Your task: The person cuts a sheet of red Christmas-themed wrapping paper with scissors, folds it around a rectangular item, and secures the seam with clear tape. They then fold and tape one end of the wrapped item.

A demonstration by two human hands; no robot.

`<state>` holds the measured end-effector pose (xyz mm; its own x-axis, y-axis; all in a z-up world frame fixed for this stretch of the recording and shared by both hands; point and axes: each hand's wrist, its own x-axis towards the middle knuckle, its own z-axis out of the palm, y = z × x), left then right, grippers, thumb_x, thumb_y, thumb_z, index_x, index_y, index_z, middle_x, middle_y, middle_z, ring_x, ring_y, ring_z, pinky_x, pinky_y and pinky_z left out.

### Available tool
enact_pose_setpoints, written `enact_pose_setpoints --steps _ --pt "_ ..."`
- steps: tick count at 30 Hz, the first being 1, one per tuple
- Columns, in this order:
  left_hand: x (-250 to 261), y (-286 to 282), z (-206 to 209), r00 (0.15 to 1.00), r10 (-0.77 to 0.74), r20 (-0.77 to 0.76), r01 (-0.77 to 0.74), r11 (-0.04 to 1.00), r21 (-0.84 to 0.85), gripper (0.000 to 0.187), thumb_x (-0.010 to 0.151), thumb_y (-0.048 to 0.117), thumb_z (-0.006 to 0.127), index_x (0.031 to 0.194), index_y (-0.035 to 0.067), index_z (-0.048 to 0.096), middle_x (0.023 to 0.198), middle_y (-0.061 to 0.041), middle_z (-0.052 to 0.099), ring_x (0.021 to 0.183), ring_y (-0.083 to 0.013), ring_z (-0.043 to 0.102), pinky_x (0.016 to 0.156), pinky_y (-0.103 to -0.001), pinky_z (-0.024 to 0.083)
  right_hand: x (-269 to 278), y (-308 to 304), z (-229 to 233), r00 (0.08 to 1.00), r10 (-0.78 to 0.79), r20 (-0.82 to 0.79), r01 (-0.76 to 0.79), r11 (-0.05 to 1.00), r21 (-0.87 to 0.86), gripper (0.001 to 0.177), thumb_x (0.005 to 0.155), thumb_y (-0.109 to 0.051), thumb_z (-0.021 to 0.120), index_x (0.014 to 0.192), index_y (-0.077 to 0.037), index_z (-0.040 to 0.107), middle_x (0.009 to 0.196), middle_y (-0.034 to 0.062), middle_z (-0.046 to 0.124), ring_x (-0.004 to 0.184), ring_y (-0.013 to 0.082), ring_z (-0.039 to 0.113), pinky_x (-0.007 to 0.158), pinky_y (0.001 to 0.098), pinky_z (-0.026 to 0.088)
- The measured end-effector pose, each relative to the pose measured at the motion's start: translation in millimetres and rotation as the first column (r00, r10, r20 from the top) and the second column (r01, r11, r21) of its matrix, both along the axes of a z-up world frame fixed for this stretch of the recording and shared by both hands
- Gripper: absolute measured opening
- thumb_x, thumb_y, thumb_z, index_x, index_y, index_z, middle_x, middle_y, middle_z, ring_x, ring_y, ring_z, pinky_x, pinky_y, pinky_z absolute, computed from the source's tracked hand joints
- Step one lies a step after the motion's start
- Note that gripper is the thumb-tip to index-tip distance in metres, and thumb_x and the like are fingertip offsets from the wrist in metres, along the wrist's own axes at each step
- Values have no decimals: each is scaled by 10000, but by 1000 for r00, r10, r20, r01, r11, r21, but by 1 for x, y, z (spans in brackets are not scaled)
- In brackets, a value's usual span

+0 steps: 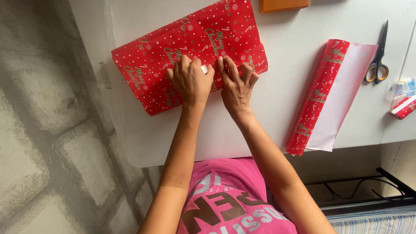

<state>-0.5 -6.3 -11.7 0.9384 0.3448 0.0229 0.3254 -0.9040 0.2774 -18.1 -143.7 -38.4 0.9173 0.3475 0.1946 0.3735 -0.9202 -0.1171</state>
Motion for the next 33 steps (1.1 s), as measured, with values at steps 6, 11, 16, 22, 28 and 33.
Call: enact_pose_setpoints --steps 6,11,16,22,28,33 --pt "-5 2 4 1000 20 -10 -20 998 -52 466 768 493 883 840 83 673 846 -61 585 798 -234 580 764 -442 392 5 -5 -4 999 26 -38 -21 994 107 621 847 99 679 1411 -157 659 1422 -77 579 1166 210 439 993 372 365" --pt "-7 4 8 999 44 22 -42 994 -104 558 669 516 946 888 119 620 867 -16 589 853 -222 580 779 -449 386 6 -8 -7 998 31 -53 -23 988 153 643 863 106 669 1437 -180 635 1441 -53 561 1179 235 448 977 377 375" --pt "-10 7 8 995 54 80 -46 994 -95 621 584 501 981 942 135 629 927 -17 601 902 -228 590 786 -457 380 7 -8 -9 997 29 -74 -15 983 185 669 869 117 663 1460 -192 610 1453 -48 553 1176 227 456 977 379 379" --pt "-14 8 5 996 43 81 -35 994 -105 623 579 495 988 965 150 643 965 -10 613 939 -228 591 802 -466 381 7 -8 -8 997 33 -76 -18 980 200 683 871 123 656 1476 -187 590 1458 -32 543 1173 226 470 974 384 380" --pt "-18 10 5 994 15 111 -6 996 -86 626 596 486 986 1005 151 651 1000 -9 621 971 -226 596 827 -471 385 5 -7 -5 996 13 -92 7 977 214 719 845 142 644 1479 -191 585 1456 -27 545 1188 227 479 980 386 384" --pt "-21 12 9 994 0 105 10 996 -93 671 612 527 980 1066 159 650 1070 -8 614 1013 -233 588 873 -485 391 2 -7 -4 998 -5 -61 16 982 189 683 891 129 639 1489 -195 576 1462 -16 534 1199 228 464 990 387 383"
